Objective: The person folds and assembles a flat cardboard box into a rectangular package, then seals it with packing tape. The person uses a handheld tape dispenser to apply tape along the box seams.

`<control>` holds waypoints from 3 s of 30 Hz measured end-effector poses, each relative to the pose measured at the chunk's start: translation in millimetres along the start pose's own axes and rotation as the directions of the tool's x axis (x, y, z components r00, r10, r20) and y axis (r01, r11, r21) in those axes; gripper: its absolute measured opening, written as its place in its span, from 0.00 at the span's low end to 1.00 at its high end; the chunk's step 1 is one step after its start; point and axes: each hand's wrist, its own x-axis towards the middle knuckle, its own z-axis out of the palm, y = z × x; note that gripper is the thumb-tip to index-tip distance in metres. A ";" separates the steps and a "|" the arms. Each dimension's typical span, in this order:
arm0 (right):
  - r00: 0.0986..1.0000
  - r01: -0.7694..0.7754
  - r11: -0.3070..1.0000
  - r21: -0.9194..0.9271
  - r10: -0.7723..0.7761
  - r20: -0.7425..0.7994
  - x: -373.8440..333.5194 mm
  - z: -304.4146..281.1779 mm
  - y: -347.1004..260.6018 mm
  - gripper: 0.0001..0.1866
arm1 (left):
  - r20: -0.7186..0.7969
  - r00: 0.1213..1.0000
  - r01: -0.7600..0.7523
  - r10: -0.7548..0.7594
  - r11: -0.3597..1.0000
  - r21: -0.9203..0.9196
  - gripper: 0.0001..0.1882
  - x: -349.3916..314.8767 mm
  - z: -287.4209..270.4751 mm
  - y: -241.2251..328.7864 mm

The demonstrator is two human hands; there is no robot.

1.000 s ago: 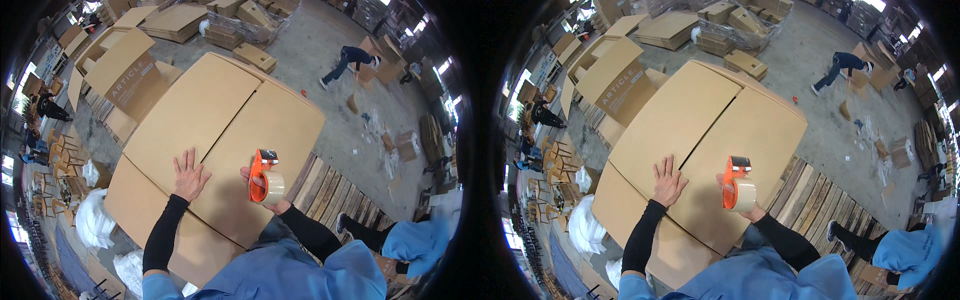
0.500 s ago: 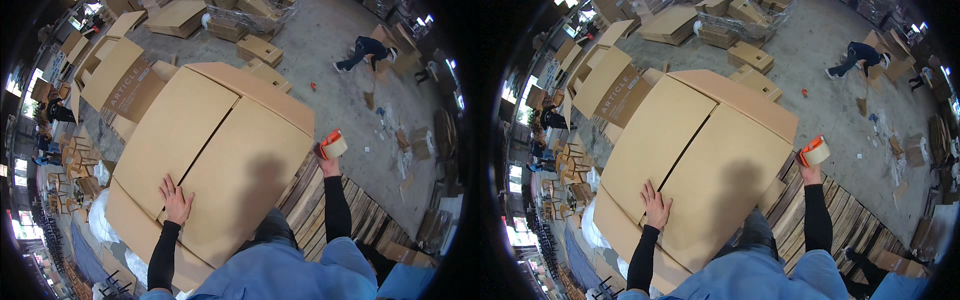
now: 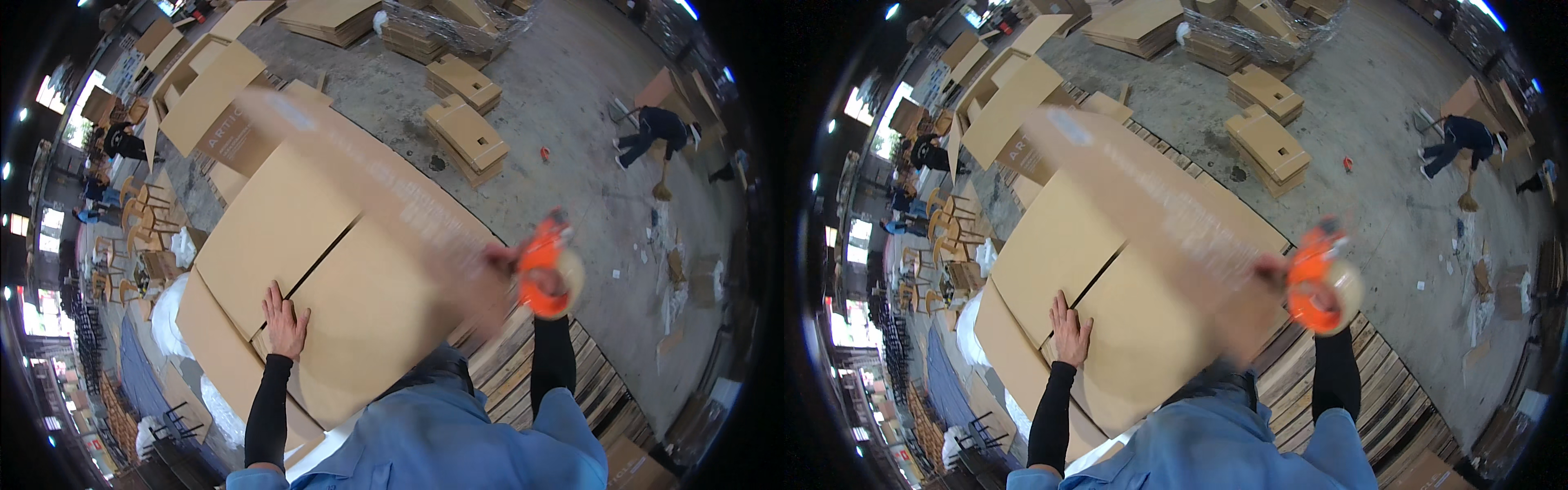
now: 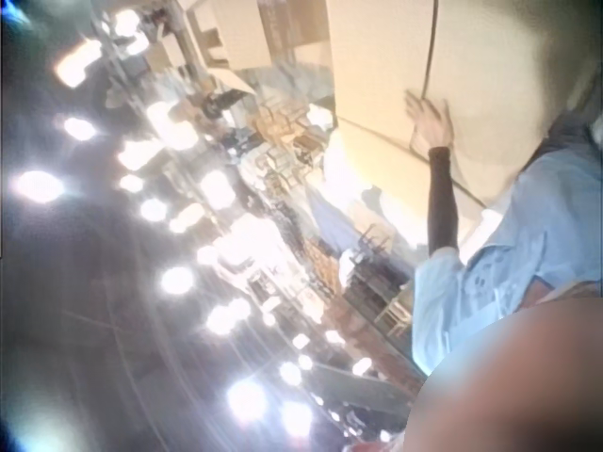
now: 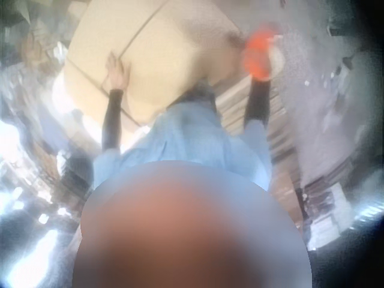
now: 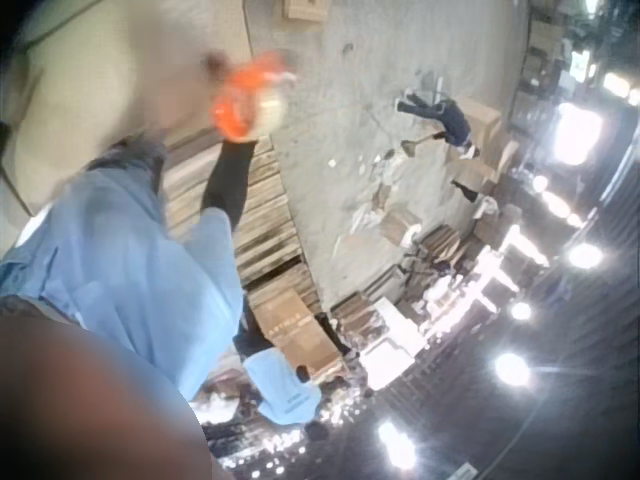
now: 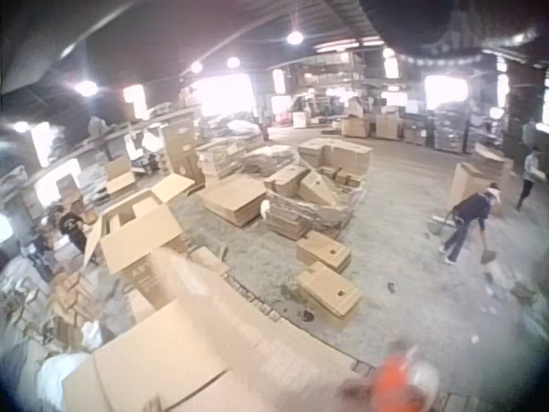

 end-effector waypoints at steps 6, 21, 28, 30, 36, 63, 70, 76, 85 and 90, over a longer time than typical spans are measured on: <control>0.811 0.146 0.405 -0.903 0.473 0.343 18.7 43.2 42.3 0.38 | -0.210 0.969 0.085 -0.133 0.971 -0.224 0.27 -17.1 -8.0 10.6; 0.791 0.269 0.505 -0.820 0.370 0.488 110.9 90.2 104.4 0.34 | 0.540 0.121 -0.662 -0.833 -0.473 -0.581 0.55 -482.4 37.4 -38.9; 0.805 0.268 0.529 -0.805 0.336 0.489 121.8 75.6 110.2 0.33 | -0.372 0.263 -0.643 -0.890 0.126 -0.755 0.33 -350.4 -98.4 44.0; 0.849 0.015 0.714 -0.700 0.361 0.387 119.5 75.8 112.8 0.32 | -0.113 0.444 -0.464 -0.889 -0.120 -0.878 0.24 -322.4 -91.5 76.6; 0.845 -0.505 0.802 0.321 0.383 0.372 112.3 76.8 129.3 0.29 | -0.172 0.977 -0.192 0.122 0.854 -0.484 0.15 -97.7 -29.0 149.4; 0.916 0.120 0.985 -0.124 -0.158 -0.368 108.7 144.6 181.3 0.27 | 0.074 0.921 -0.369 0.383 0.917 -0.151 0.30 -67.7 -4.0 176.1; 0.939 0.060 0.997 -0.042 -0.071 -0.335 114.2 123.0 190.1 0.14 | 0.084 0.909 -0.383 0.407 0.899 -0.211 0.31 -70.1 10.5 181.7; 0.968 0.069 0.586 -0.807 -0.235 -0.088 140.8 152.8 181.1 0.23 | 0.111 0.925 -0.350 0.363 0.929 -0.122 0.34 -70.2 16.2 202.5; 0.966 -0.023 0.916 -0.401 0.124 0.227 183.6 135.7 120.9 0.31 | 0.204 0.962 -0.186 0.183 0.983 -0.005 0.34 -70.0 9.5 210.5; 0.970 0.061 0.852 -0.520 0.073 0.234 203.8 -28.4 66.6 0.33 | 0.164 0.974 -0.168 0.156 0.984 0.062 0.32 -91.8 14.0 209.3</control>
